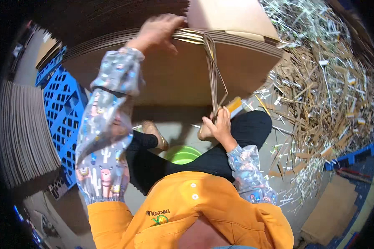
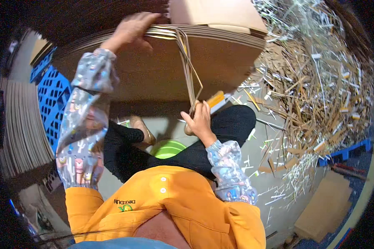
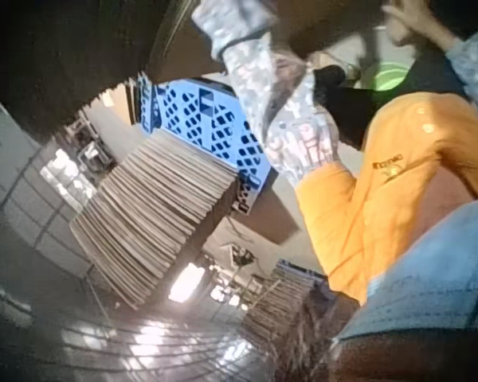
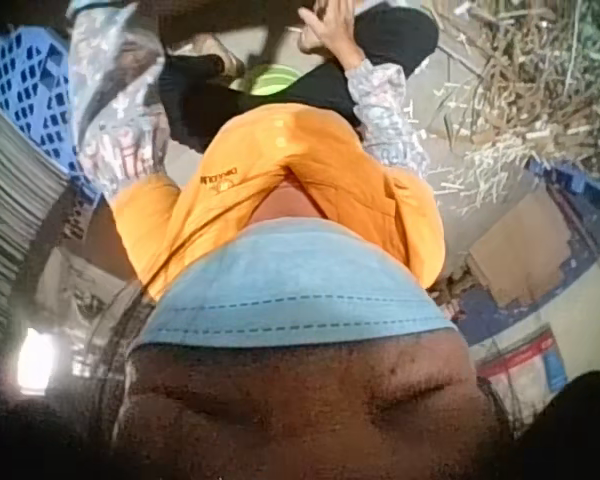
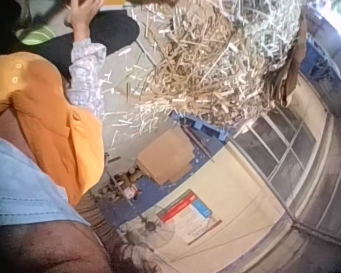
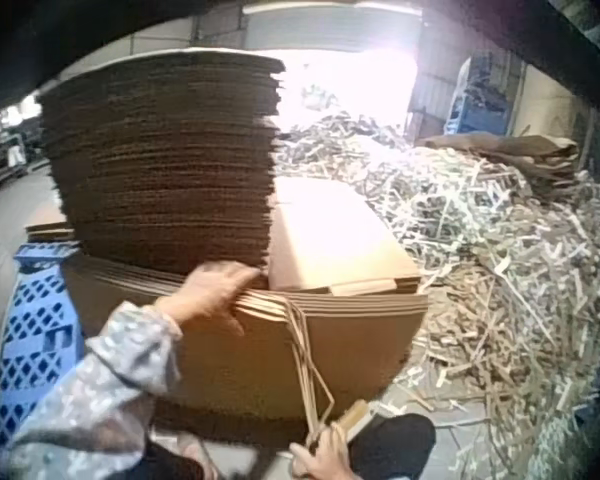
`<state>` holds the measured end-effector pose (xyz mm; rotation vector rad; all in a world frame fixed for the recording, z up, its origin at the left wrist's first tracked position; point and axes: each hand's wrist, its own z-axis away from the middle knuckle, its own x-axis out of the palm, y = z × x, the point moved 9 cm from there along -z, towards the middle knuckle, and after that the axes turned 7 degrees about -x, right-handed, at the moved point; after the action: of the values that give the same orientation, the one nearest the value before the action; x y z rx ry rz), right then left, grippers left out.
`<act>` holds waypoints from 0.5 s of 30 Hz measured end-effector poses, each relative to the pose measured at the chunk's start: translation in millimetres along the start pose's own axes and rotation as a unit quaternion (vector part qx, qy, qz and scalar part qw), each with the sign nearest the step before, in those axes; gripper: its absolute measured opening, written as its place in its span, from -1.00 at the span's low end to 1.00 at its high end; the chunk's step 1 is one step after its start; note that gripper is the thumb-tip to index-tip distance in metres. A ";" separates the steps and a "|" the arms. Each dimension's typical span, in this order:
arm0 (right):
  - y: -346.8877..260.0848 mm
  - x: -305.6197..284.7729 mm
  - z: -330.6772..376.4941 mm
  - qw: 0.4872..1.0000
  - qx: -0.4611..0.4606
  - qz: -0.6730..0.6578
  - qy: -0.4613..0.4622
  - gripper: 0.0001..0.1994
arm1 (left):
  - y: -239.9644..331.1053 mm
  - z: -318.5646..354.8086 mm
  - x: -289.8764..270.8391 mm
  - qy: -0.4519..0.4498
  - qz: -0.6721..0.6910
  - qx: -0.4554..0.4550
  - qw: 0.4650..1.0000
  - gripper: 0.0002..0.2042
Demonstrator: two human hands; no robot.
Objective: Organizing and stacking cardboard sheets onto a pallet.
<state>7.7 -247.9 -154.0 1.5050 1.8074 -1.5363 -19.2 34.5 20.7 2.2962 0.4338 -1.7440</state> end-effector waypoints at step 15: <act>-196.9 -57.3 -219.9 0.931 -0.328 0.117 0.113 -0.46 | -141.0 121.9 -21.2 0.013 0.003 -0.118 0.993 -0.36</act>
<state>-58.1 -59.5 71.0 1.5070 1.9047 -0.5647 -185.4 120.8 8.4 2.1535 0.6019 -1.5681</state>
